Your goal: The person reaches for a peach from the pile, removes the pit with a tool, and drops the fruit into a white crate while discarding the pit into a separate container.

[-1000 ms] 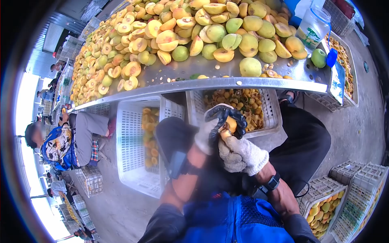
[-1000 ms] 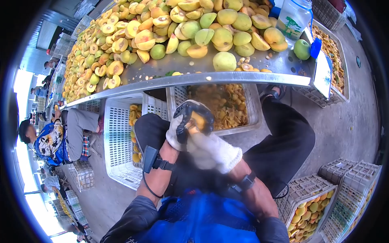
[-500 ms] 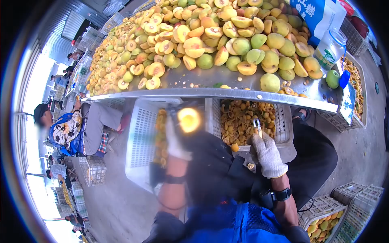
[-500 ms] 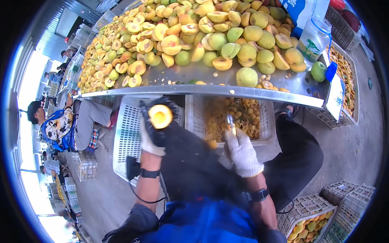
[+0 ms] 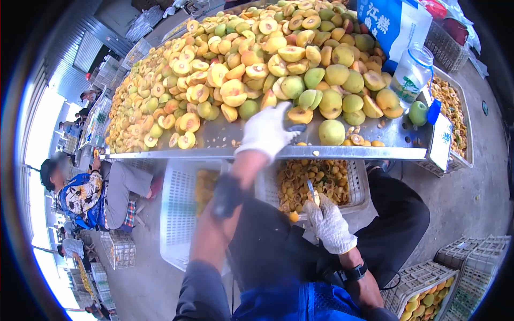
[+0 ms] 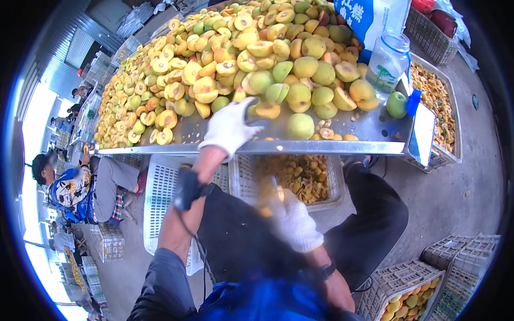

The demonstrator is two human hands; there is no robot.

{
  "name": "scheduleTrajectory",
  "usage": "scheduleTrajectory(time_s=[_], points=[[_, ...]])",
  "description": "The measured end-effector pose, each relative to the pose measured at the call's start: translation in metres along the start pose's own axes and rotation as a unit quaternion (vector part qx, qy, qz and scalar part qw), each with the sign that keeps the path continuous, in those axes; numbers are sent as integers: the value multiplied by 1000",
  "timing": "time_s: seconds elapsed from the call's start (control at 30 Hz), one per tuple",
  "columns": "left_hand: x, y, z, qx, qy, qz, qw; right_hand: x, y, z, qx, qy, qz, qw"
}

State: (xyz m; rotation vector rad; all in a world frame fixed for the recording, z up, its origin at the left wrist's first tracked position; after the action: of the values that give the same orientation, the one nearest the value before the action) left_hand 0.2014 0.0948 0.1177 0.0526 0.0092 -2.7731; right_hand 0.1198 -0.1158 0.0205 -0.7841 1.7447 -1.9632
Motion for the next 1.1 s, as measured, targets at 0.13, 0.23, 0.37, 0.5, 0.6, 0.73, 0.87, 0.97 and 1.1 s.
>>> scheduleTrajectory(time_s=[0.13, 0.23, 0.37, 0.5, 0.6, 0.73, 0.87, 0.97, 1.1], points=[[-29, 19, -30, -35, -24, -72, 997, -2, 3, 12, -58, 23, -10, 998], [3, 12, -5, 35, 31, -108, 993, -4, 9, 22, -92, 43, 36, 994], [70, 15, 21, 179, 2, -200, 963, -7, 1, 31, -179, 84, 36, 979], [119, 34, 21, 268, -34, -220, 937, -5, -20, 19, -63, 69, 134, 987], [138, 27, -14, 493, -5, -165, 854, 3, -32, 9, -93, 34, 73, 992], [157, 29, -38, 418, 191, -139, 877, 9, -26, -2, -127, 3, -9, 992], [159, 31, -40, 511, 233, -82, 823, 27, -50, -10, 242, 22, 259, 935], [156, 31, -13, 391, 286, -110, 868, 23, -42, -11, 305, -3, 222, 926], [148, 17, -60, 556, 230, -73, 795, 11, -60, -2, 198, -27, 98, 975]])
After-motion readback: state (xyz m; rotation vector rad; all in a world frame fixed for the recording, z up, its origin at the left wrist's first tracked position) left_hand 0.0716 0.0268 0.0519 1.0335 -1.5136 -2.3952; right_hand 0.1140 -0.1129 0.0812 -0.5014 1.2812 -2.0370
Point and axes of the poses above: each hand's wrist, its own x-axis away from the middle knuckle, its own z-axis out of the back of the hand, y = z × x, the point moved 7 cm from there along -x, towards the middle knuckle, and after that the axes turned 11 degrees about -x, right-handed, at the moved point
